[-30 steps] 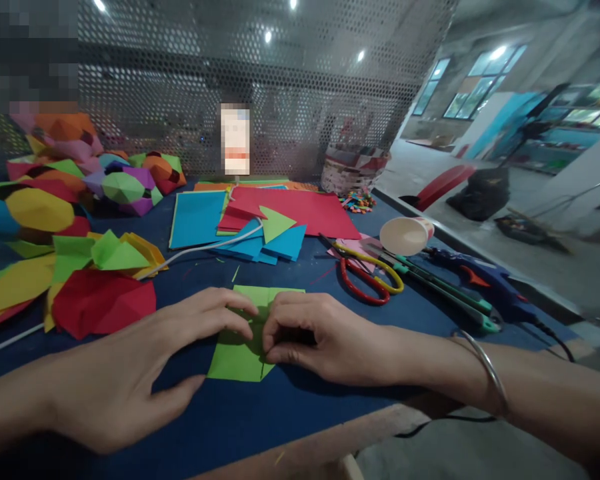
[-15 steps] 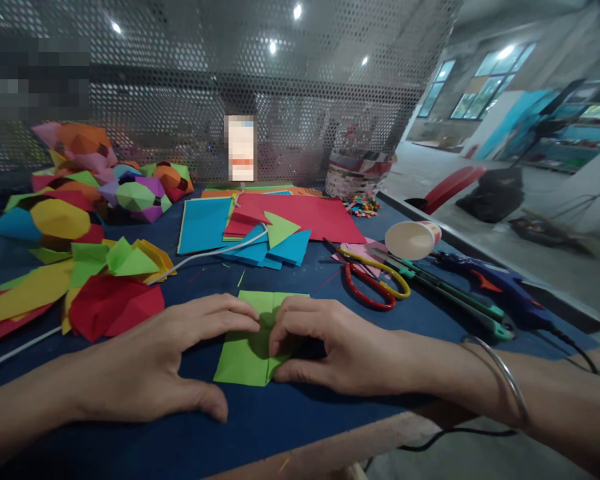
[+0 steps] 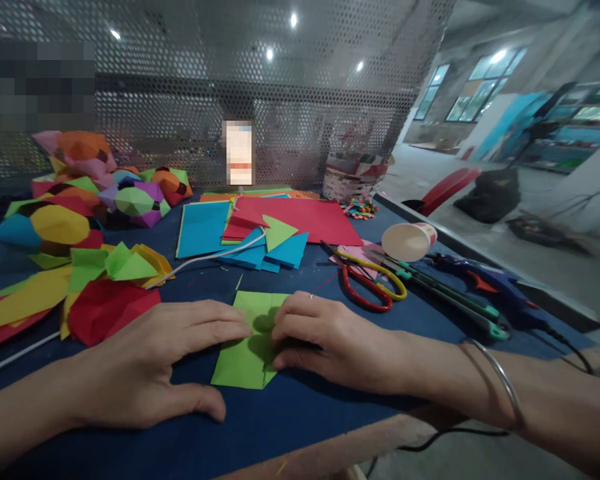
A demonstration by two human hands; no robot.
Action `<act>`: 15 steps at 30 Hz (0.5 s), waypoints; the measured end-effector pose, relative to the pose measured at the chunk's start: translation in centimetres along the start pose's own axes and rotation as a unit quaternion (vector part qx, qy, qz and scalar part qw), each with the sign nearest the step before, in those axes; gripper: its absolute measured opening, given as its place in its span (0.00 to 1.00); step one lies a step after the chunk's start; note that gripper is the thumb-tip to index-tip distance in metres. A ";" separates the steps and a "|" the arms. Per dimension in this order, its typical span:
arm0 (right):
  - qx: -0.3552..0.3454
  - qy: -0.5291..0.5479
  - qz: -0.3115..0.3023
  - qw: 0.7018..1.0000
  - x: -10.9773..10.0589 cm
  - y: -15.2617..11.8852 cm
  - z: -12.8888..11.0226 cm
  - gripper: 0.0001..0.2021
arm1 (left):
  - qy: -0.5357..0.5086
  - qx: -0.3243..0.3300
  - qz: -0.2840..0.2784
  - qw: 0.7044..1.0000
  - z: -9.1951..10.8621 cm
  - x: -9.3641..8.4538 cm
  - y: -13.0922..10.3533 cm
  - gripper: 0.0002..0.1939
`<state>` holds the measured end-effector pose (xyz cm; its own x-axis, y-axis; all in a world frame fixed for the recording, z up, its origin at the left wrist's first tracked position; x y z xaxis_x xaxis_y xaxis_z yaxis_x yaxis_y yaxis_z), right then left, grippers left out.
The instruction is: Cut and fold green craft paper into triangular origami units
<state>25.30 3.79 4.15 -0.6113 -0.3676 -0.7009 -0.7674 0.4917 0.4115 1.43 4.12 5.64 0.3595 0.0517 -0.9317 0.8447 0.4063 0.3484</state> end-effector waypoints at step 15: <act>0.017 0.007 0.023 1.000 -0.2 0.0 0.2 0.06 | 0.050 -0.014 -0.049 0.997 0.8 -0.2 0.4 0.26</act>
<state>25.45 4.04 4.17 -0.6479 -0.3554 -0.6737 -0.7320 0.5349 0.4218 2.05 3.56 6.04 0.2336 0.1001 -0.9672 0.8621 0.4387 0.2537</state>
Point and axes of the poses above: each hand's wrist, its own y-axis towards the middle knuckle, its own x-axis out of the palm, z = x × y, the point moved 3 cm from there along y, towards the middle knuckle, and after that the axes turned 7 degrees about y, right-handed, at the moved point
